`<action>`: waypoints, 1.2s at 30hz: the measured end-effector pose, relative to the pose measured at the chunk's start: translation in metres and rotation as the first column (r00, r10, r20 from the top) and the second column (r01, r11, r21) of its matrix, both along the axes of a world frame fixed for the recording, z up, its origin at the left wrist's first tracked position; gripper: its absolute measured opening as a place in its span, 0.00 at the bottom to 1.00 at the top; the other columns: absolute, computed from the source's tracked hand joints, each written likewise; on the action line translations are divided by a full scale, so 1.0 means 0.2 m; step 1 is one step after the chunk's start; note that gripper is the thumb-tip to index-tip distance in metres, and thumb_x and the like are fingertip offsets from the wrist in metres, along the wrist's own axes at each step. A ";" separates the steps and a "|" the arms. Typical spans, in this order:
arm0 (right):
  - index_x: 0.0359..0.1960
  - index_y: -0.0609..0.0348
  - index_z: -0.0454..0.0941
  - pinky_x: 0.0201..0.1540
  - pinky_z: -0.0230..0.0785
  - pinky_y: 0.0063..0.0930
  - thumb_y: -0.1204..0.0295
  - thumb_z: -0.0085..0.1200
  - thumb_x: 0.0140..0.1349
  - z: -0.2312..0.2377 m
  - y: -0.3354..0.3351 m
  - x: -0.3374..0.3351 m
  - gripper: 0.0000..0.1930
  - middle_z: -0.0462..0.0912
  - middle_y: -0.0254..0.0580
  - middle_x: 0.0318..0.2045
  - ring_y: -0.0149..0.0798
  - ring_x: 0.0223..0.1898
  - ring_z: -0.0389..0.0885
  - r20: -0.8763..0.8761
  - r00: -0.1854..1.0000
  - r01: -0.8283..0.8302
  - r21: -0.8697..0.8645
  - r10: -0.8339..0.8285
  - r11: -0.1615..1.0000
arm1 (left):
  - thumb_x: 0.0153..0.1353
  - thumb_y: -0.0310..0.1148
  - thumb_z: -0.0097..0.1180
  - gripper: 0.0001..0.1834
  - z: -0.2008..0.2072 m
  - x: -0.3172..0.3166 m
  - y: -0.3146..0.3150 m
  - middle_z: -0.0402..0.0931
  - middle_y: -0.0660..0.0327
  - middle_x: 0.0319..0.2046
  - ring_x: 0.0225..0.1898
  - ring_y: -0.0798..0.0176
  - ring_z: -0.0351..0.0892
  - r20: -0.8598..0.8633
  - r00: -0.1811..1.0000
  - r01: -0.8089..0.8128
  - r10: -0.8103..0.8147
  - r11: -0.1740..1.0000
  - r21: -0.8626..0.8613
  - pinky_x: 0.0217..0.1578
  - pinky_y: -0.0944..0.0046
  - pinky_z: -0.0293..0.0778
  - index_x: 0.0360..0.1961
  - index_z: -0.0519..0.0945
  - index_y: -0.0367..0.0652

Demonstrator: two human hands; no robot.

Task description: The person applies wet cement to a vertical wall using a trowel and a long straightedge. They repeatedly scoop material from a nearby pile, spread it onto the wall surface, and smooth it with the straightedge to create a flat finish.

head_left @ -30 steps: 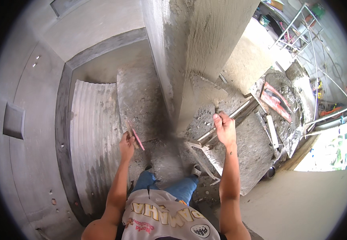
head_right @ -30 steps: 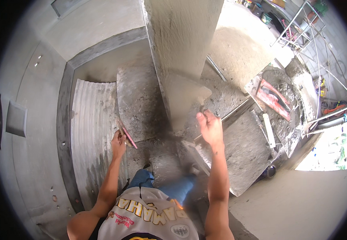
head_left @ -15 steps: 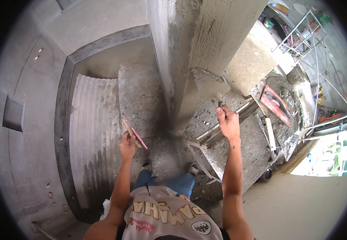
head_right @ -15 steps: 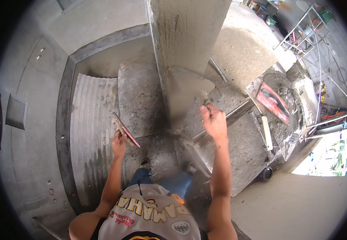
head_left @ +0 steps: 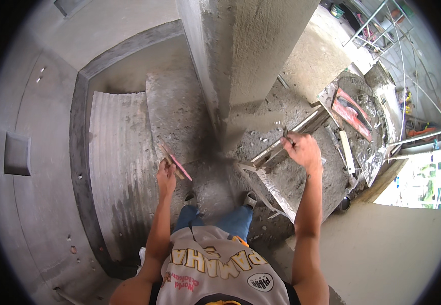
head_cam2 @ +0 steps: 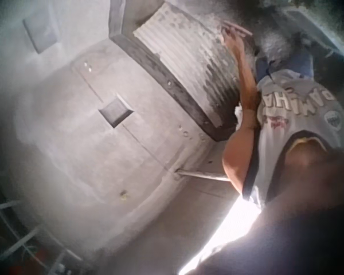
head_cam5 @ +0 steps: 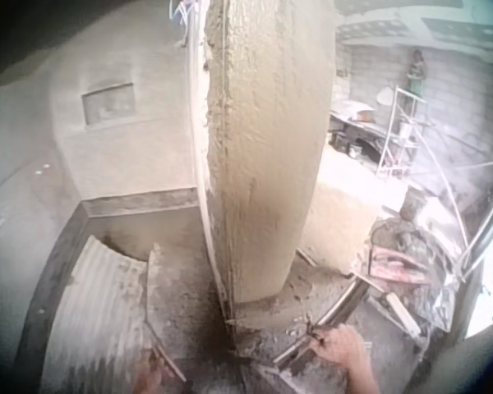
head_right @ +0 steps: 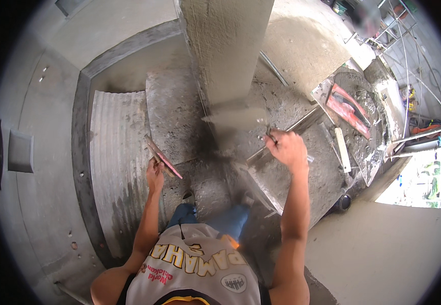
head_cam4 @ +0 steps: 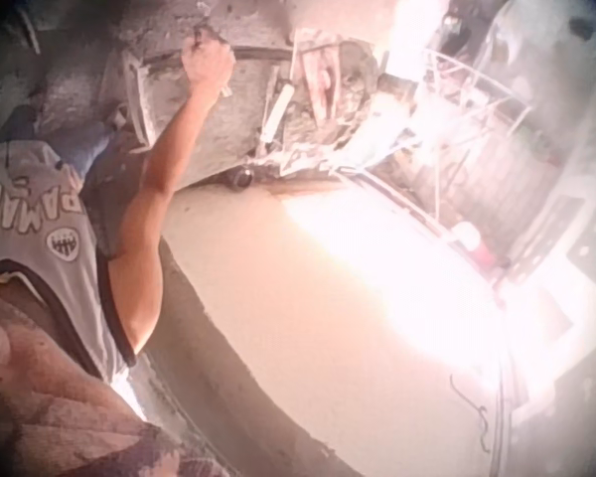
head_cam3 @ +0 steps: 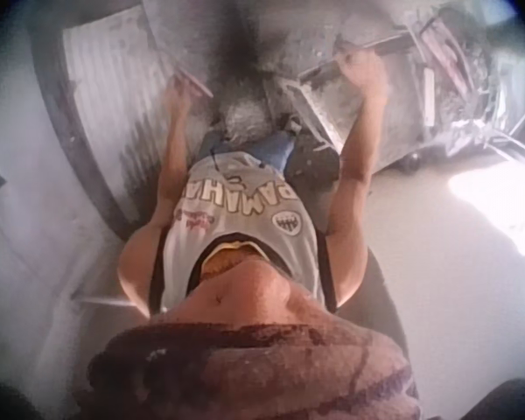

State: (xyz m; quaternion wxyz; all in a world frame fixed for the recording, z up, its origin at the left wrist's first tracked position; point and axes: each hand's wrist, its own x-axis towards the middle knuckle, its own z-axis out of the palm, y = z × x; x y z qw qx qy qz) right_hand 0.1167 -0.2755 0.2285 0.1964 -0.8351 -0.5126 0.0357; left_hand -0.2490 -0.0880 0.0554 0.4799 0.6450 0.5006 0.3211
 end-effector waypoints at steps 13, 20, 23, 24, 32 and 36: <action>0.43 0.63 0.71 0.38 0.68 0.43 0.74 0.49 0.54 -0.50 -0.43 -0.39 0.14 0.78 0.58 0.34 0.59 0.36 0.76 -0.508 0.789 0.380 -0.037 -0.344 0.924 | 0.64 0.34 0.51 0.18 -0.04 0.22 -0.07 0.74 0.61 0.41 0.41 0.68 0.72 0.208 0.939 0.284 -0.275 0.959 -0.014 0.42 0.68 0.69 0.52 0.69 0.36; 0.45 0.63 0.68 0.37 0.68 0.42 0.78 0.56 0.53 -0.72 -0.25 -0.77 0.17 0.72 0.57 0.42 0.61 0.39 0.73 -0.590 0.803 0.145 0.338 0.089 0.930 | 0.66 0.34 0.45 0.13 0.14 0.39 -0.48 0.75 0.59 0.40 0.40 0.62 0.76 0.702 0.691 0.597 0.173 0.410 -0.689 0.42 0.62 0.75 0.48 0.72 0.39; 0.46 0.63 0.68 0.38 0.69 0.43 0.78 0.56 0.52 -0.86 -0.29 -0.92 0.18 0.72 0.56 0.42 0.61 0.40 0.73 -0.589 0.793 0.078 0.349 0.154 0.934 | 0.67 0.33 0.41 0.14 0.04 0.33 -0.50 0.75 0.59 0.40 0.39 0.62 0.77 0.701 0.394 0.722 0.594 0.271 -0.636 0.39 0.63 0.76 0.49 0.71 0.40; 0.46 0.63 0.68 0.38 0.69 0.43 0.77 0.56 0.53 -0.92 -0.33 -0.98 0.18 0.73 0.55 0.41 0.60 0.41 0.73 -0.579 0.804 0.065 0.311 0.135 0.948 | 0.67 0.33 0.40 0.14 -0.15 0.24 -0.43 0.75 0.58 0.40 0.39 0.61 0.78 0.493 0.194 0.743 0.848 0.200 -0.639 0.38 0.63 0.77 0.49 0.71 0.39; 0.47 0.65 0.67 0.37 0.69 0.45 0.72 0.53 0.55 -0.76 -0.40 -1.08 0.18 0.75 0.60 0.35 0.62 0.36 0.74 -0.768 0.625 -0.039 0.147 0.139 0.988 | 0.68 0.31 0.35 0.15 -0.09 -0.07 -0.04 0.74 0.52 0.42 0.42 0.56 0.77 0.543 0.613 0.441 0.574 0.321 -0.838 0.43 0.59 0.76 0.50 0.68 0.36; 0.46 0.61 0.67 0.36 0.69 0.47 0.70 0.52 0.55 -0.79 -0.07 -1.12 0.17 0.77 0.58 0.27 0.62 0.32 0.76 -0.774 0.610 -0.255 0.012 0.170 0.967 | 0.68 0.32 0.34 0.16 -0.15 -0.21 -0.10 0.74 0.51 0.40 0.40 0.56 0.78 0.519 0.433 0.669 0.737 0.123 -0.733 0.40 0.60 0.76 0.52 0.67 0.35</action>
